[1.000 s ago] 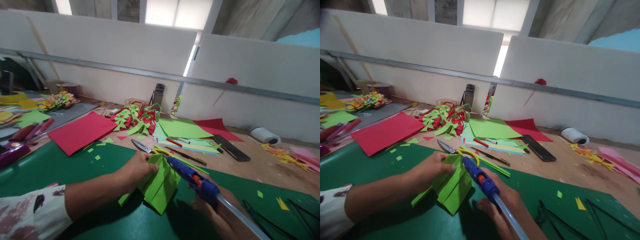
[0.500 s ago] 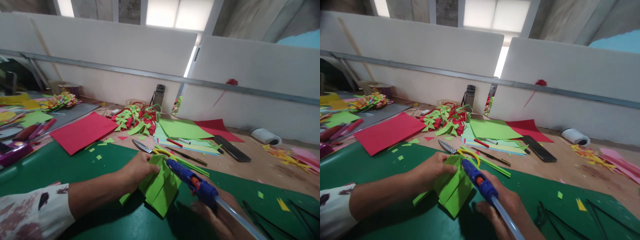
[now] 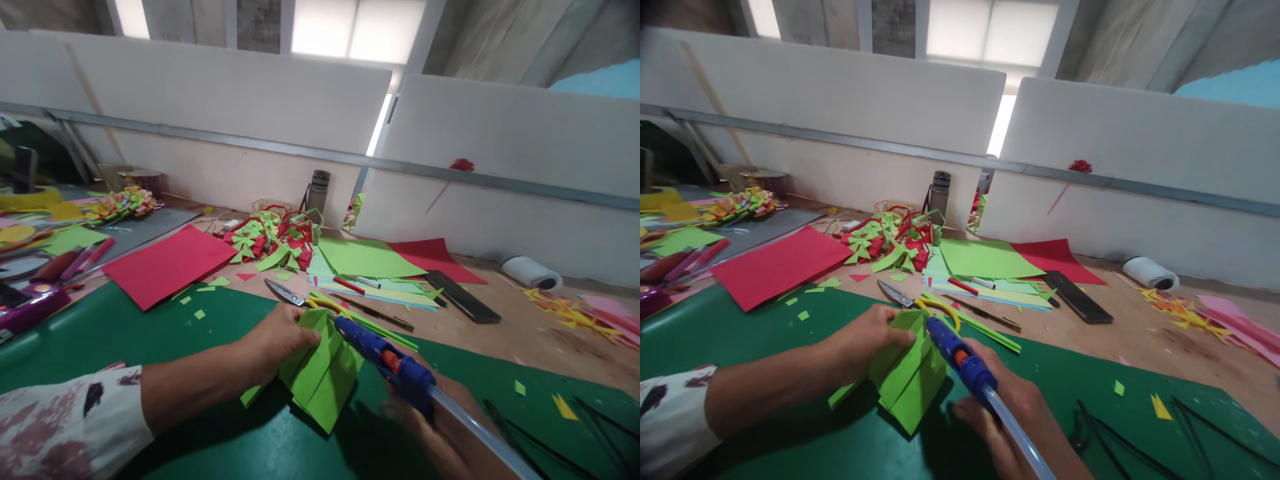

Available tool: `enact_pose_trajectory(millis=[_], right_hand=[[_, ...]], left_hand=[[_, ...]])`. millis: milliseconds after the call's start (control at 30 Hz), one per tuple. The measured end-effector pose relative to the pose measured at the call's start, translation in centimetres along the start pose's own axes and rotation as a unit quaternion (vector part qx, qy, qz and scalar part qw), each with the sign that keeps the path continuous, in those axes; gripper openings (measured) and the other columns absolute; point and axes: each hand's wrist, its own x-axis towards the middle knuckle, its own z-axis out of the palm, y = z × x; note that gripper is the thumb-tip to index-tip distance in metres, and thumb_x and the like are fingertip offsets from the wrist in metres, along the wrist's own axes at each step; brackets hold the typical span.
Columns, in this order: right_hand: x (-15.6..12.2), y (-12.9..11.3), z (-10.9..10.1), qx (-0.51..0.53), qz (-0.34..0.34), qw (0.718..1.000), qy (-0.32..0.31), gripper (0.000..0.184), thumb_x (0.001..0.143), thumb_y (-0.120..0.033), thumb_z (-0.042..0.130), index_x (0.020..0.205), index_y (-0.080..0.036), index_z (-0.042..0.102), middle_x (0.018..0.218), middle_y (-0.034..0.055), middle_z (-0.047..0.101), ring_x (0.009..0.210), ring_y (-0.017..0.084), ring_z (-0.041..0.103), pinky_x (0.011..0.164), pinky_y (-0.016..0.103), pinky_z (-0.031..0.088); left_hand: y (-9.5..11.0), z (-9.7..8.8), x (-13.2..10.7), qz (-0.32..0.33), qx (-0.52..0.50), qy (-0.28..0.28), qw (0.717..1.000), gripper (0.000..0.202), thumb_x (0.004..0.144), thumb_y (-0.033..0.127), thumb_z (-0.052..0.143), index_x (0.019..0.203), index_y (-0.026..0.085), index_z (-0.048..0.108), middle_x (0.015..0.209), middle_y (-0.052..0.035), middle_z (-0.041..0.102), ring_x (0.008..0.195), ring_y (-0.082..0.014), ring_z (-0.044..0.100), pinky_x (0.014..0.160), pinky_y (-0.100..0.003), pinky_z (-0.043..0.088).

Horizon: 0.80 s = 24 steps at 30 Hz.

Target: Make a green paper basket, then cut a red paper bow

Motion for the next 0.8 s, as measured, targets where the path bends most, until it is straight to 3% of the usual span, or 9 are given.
enact_pose_trajectory(millis=[300, 800], right_hand=[[-0.15, 0.32, 0.22, 0.05, 0.002, 0.999, -0.017, 0.043, 0.081, -0.034, 0.048, 0.122, -0.025, 0.056, 0.077, 0.0031, 0.073, 0.058, 0.021, 0.067, 0.056, 0.026, 0.054], [0.17, 0.01, 0.05, 0.098, 0.029, 0.994, -0.046, 0.045, 0.08, -0.034, 0.052, 0.123, -0.023, 0.055, 0.086, 0.0033, 0.074, 0.069, 0.021, 0.069, 0.063, 0.024, 0.055]], left_hand=[[0.11, -0.03, -0.09, -0.009, -0.001, 0.002, 1.0, 0.015, 0.058, 0.008, 0.058, 0.071, 0.013, 0.063, 0.058, -0.0045, 0.066, 0.051, -0.018, 0.062, 0.054, -0.029, 0.048], [0.05, -0.05, 0.17, -0.004, -0.002, -0.002, 1.0, 0.015, 0.059, 0.007, 0.058, 0.072, 0.011, 0.064, 0.058, -0.0048, 0.065, 0.051, -0.0177, 0.062, 0.057, -0.03, 0.049]])
